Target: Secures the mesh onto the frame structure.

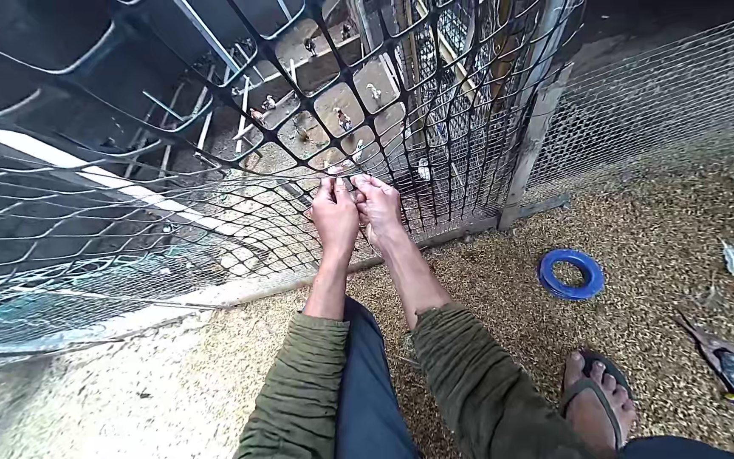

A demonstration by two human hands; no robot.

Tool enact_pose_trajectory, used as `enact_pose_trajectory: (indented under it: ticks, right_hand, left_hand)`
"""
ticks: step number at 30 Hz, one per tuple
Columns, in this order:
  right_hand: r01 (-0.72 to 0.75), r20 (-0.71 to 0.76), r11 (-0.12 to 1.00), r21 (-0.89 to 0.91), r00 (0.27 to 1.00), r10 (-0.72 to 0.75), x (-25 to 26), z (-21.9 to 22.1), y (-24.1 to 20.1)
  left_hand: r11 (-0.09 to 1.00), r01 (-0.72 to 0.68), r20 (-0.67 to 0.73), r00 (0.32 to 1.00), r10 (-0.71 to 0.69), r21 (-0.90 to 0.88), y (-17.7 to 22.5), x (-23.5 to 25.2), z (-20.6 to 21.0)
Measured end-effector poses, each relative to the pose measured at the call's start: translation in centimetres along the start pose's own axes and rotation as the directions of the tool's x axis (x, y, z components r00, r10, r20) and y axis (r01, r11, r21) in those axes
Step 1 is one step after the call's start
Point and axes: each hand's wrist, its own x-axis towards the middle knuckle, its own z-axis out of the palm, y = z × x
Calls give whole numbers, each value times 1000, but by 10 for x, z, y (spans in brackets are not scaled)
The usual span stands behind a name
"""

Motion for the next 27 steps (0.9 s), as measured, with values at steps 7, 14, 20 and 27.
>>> enact_pose_trajectory:
  ticks: [7,14,20,27]
  right_hand:
    - [-36,17,998,-47,999,36,0,-4,-7]
    - [-28,63,994,-106,997,35,-7,-10,-8]
    - [-54,79,995,-84,995,61,-5,-10,-12]
    - [-71,79,993,-94,994,79,-3,-11,-14]
  left_hand:
    - [926,104,42,995,-95,-362,10,-6,5]
    - [872,198,-47,969,-245,-448,28,-7,13]
    - [830,244,-29,954,-298,-502,31,-7,14]
    - [782,300,-32,925,-378,-546,38,0,13]
